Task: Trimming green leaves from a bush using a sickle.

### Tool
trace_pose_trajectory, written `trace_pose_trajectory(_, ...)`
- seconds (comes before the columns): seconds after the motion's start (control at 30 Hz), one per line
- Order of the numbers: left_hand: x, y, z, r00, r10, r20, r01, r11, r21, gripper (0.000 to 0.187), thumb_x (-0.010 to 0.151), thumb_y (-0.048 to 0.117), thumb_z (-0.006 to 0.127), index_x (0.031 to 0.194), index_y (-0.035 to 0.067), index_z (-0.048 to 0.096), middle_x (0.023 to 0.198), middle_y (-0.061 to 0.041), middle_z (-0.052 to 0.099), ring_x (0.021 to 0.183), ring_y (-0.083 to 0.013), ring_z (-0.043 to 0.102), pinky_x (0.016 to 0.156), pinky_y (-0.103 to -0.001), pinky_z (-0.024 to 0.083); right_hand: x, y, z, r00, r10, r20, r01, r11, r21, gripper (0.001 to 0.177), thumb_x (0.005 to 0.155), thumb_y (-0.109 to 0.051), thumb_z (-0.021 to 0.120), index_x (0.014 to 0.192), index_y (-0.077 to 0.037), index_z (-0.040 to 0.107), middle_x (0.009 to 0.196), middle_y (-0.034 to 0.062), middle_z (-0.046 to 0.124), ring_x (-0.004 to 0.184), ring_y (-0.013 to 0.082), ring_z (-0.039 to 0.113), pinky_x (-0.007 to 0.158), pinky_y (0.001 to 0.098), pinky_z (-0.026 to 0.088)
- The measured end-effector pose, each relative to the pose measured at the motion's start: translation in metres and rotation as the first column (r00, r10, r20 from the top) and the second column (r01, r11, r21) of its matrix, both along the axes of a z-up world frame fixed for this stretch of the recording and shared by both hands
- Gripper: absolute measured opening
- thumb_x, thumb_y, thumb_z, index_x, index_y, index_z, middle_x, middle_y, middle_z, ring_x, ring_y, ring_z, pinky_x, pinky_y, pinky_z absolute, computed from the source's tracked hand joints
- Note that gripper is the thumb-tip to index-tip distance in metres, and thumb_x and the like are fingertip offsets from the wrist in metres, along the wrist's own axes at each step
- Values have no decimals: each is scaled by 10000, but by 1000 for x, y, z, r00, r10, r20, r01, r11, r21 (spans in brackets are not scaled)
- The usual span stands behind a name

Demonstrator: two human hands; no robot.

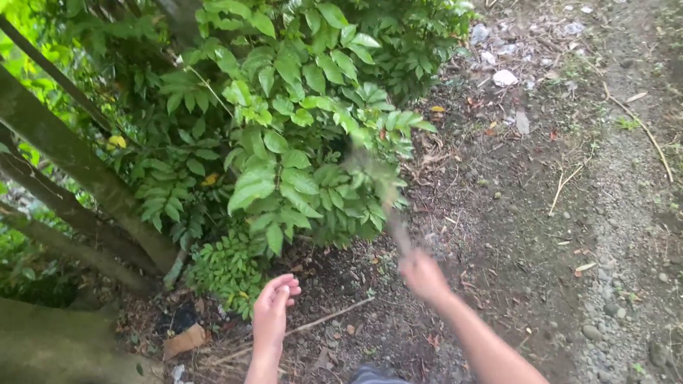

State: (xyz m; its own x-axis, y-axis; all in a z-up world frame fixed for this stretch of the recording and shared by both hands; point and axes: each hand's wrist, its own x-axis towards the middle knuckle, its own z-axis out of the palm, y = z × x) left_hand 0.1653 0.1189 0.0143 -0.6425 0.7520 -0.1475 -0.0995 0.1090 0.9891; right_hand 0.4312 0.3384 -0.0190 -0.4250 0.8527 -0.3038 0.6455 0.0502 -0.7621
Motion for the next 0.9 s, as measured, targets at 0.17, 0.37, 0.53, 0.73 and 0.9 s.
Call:
trace_pose_trajectory(0.17, -30, -18, -15, 1000, -3, 18, 3, 1000, -1, 295, 992, 122, 525, 1220, 31, 690, 1126, -90, 758, 1012, -168, 710, 849, -305, 520, 7, -70, -27, 879, 453, 148, -403, 873, -274, 254, 928, -289, 620, 1062, -96, 715, 798, 4, 635, 634, 145, 644, 625, 326, 562)
trace_pose_trajectory(0.37, -54, -40, -17, 1000, -14, 11, 14, 1000, -16, 300, 993, 113, 519, 1231, 32, 683, 1130, -85, 755, 1018, -159, 705, 861, -300, 527, 14, -69, 30, 915, 354, -195, -394, 888, -238, 213, 826, -251, 746, 938, -79, 687, 830, -12, 613, 699, 112, 612, 610, 304, 541)
trace_pose_trajectory(0.53, -62, -49, -9, 998, -37, 49, 37, 999, 5, 298, 999, 116, 514, 1231, 27, 679, 1133, -86, 748, 1018, -160, 703, 863, -301, 523, -6, -32, 42, 902, 10, -432, 56, 989, 140, 201, 913, -240, 688, 883, -60, 605, 746, 9, 567, 638, 112, 557, 561, 308, 465)
trace_pose_trajectory(0.73, -74, -65, -21, 995, -93, 35, 91, 994, 54, 296, 998, 105, 519, 1228, 19, 684, 1127, -95, 755, 997, -173, 704, 848, -307, 519, -47, -40, -13, 933, -254, -254, 276, 960, 54, 189, 910, -221, 644, 964, -45, 602, 662, 48, 643, 549, 144, 619, 519, 337, 498)
trace_pose_trajectory(0.9, -87, -84, -22, 996, -63, 66, 65, 998, -19, 299, 995, 95, 508, 1228, 29, 683, 1135, -83, 749, 1008, -162, 708, 860, -306, 521, -33, -114, -91, 858, 450, 247, -430, 893, -132, 256, 888, -215, 632, 1042, -65, 770, 887, 68, 706, 831, 208, 682, 810, 403, 547)
